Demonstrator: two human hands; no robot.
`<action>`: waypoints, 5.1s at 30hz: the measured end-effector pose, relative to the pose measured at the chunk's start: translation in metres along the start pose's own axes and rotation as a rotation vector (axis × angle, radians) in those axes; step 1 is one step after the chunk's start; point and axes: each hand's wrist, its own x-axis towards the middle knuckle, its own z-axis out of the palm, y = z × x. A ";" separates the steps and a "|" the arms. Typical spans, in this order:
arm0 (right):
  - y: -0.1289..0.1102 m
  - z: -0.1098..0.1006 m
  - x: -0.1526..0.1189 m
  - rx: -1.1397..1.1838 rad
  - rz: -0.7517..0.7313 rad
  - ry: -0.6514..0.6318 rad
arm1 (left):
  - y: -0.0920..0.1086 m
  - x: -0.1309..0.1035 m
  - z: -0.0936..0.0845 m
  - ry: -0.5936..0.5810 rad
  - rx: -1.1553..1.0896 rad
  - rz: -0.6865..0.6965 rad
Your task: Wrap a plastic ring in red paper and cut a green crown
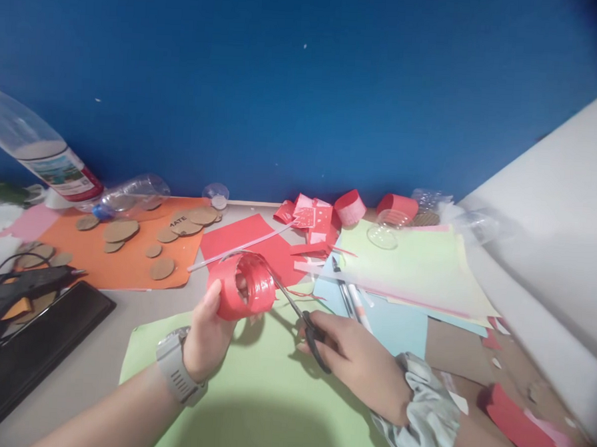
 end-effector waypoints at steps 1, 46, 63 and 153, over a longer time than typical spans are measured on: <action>0.000 0.000 0.000 0.014 -0.002 -0.004 | -0.001 0.000 0.000 0.015 0.010 0.003; 0.003 0.002 0.001 0.029 0.013 0.012 | -0.003 0.000 -0.001 -0.003 -0.087 -0.045; 0.005 0.002 0.001 0.017 -0.013 0.026 | -0.004 0.000 -0.002 -0.057 -0.084 -0.086; -0.004 0.002 -0.004 -0.068 -0.091 0.097 | -0.001 -0.008 -0.007 -0.174 0.050 -0.302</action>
